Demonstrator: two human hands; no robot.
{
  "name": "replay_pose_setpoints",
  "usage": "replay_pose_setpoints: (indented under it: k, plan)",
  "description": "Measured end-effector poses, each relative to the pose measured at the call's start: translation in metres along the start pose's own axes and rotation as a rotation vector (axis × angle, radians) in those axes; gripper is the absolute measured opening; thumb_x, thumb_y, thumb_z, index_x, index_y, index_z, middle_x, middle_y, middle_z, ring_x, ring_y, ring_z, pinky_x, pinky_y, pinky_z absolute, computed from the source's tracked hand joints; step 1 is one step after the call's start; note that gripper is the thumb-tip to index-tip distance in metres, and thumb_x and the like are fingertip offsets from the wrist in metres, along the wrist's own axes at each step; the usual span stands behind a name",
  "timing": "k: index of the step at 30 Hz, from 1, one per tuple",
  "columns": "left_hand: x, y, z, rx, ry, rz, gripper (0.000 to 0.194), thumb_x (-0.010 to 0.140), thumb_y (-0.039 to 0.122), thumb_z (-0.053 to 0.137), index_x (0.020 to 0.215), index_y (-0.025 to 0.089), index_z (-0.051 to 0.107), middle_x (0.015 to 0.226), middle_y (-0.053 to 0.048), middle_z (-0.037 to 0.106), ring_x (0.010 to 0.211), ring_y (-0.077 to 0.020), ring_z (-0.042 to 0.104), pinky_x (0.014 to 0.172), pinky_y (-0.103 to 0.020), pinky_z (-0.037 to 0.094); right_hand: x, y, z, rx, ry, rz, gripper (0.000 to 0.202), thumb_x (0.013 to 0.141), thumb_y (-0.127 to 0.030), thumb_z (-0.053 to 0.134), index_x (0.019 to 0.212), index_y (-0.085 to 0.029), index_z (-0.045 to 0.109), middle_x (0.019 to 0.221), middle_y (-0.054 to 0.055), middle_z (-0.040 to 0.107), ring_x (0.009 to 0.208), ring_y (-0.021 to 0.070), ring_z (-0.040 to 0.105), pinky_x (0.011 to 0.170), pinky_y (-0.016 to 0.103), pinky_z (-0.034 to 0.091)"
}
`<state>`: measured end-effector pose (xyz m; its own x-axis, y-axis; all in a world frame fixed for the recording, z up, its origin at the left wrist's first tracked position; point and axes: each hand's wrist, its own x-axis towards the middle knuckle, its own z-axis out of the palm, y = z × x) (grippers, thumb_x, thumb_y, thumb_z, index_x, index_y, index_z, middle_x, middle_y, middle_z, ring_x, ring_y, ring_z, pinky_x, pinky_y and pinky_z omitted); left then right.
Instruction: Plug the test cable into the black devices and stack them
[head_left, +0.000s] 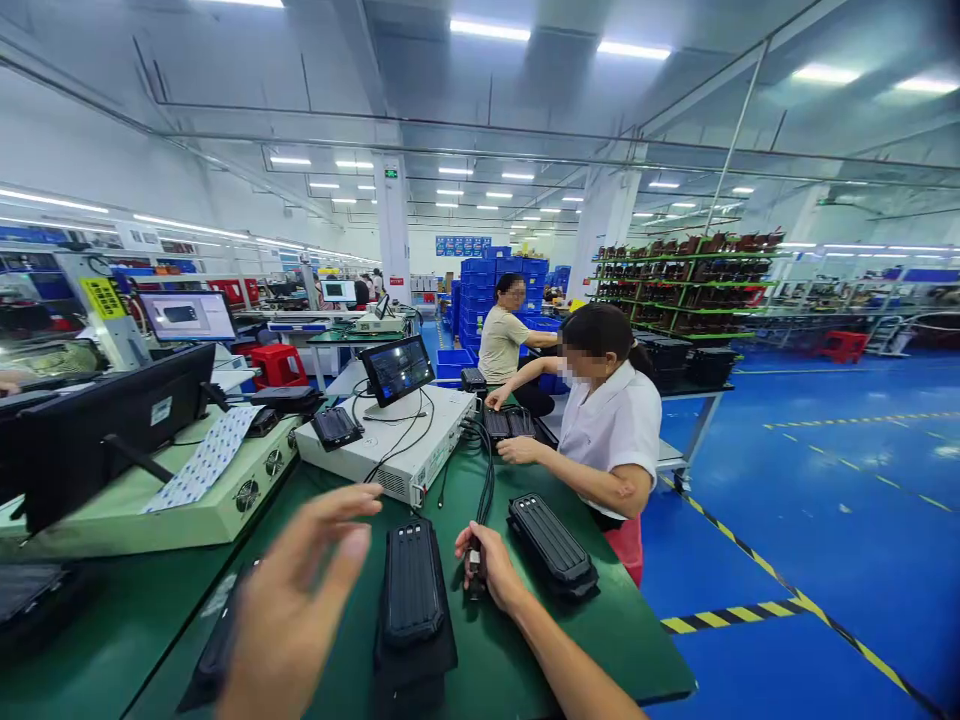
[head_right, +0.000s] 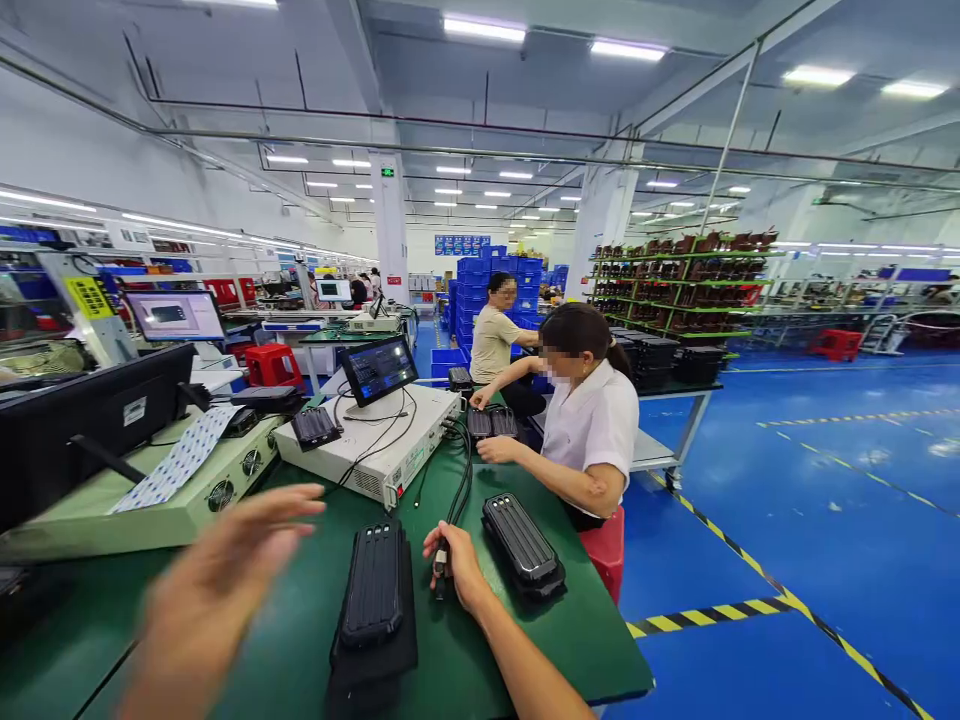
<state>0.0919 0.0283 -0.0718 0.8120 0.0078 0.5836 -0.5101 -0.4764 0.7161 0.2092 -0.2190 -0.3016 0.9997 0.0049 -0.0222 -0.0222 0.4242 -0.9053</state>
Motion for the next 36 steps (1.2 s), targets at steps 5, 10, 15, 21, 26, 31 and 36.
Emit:
replay_pose_setpoints:
  k: [5, 10, 15, 21, 26, 31, 36]
  plan:
    - [0.013, -0.124, 0.109, 0.194, -0.22, -0.2, 0.058, 0.087, 0.053, 0.065, 0.132, 0.017, 0.069, 0.155, -0.02, 0.056, 0.144, -0.0401, 0.055, 0.121, -0.061, 0.045, 0.004, -0.004, -0.001, -0.048, -0.055, 0.036, 0.048, 0.082, -0.058, 0.072, 0.095, -0.012, 0.077, 0.089, 0.006, 0.07, 0.054, 0.008, 0.051, 0.044, 0.023, 0.054]
    - [-0.019, -0.168, 0.13, 0.13, -0.294, -0.266, 0.074, 0.093, 0.056, 0.061, 0.155, 0.018, 0.048, 0.159, -0.017, 0.046, 0.15, -0.0332, 0.048, 0.128, -0.055, 0.038, 0.0, -0.007, 0.0, -0.022, -0.054, 0.074, 0.045, 0.077, -0.037, 0.072, 0.114, -0.014, 0.082, 0.084, 0.005, 0.072, 0.051, 0.0082, 0.048, 0.048, 0.026, 0.056]
    - [-0.018, -0.149, 0.122, 0.149, -0.327, -0.34, 0.078, 0.092, 0.061, 0.061, 0.158, 0.024, 0.045, 0.162, -0.013, 0.043, 0.153, -0.0338, 0.044, 0.129, -0.057, 0.036, 0.001, -0.005, 0.005, -0.136, -0.039, 0.05, 0.049, 0.072, -0.032, 0.075, 0.118, -0.018, 0.083, 0.113, 0.01, 0.079, 0.076, 0.0177, 0.068, 0.068, 0.033, 0.059]
    - [-0.03, -0.172, 0.128, 0.141, -0.284, -0.312, 0.077, 0.087, 0.065, 0.064, 0.152, 0.024, 0.052, 0.157, -0.013, 0.05, 0.15, -0.0357, 0.049, 0.127, -0.06, 0.039, 0.006, 0.017, 0.009, -0.307, 0.068, -0.067, 0.037, 0.072, -0.027, 0.075, 0.106, -0.016, 0.086, 0.099, 0.01, 0.082, 0.096, 0.0277, 0.075, 0.09, 0.039, 0.054]
    - [-0.037, -0.169, 0.131, 0.206, -0.228, -0.265, 0.071, 0.09, 0.064, 0.06, 0.148, 0.023, 0.056, 0.154, -0.014, 0.054, 0.147, -0.0371, 0.051, 0.123, -0.062, 0.043, 0.006, 0.013, 0.005, -0.311, 0.082, -0.083, 0.042, 0.08, -0.053, 0.076, 0.092, -0.014, 0.084, 0.087, 0.009, 0.078, 0.084, 0.0222, 0.069, 0.077, 0.031, 0.051]
    - [-0.039, -0.113, 0.126, 0.59, -0.235, -0.083, 0.047, 0.101, 0.049, 0.05, 0.136, 0.022, 0.065, 0.148, -0.015, 0.059, 0.138, -0.0393, 0.052, 0.112, -0.063, 0.046, 0.003, 0.0, -0.001, -0.127, -0.047, -0.011, 0.072, 0.086, -0.085, 0.055, 0.071, -0.017, 0.07, 0.065, 0.004, 0.06, 0.059, 0.0143, 0.055, 0.055, 0.026, 0.046]
    - [-0.025, -0.089, 0.131, 0.801, -0.389, -0.004, 0.041, 0.104, 0.041, 0.047, 0.133, 0.018, 0.065, 0.14, -0.017, 0.062, 0.124, -0.0381, 0.054, 0.099, -0.056, 0.049, 0.004, 0.002, -0.007, 0.038, -0.135, 0.11, 0.066, 0.084, -0.087, 0.059, 0.076, -0.021, 0.062, 0.062, -0.001, 0.051, 0.048, 0.0131, 0.049, 0.043, 0.028, 0.049]
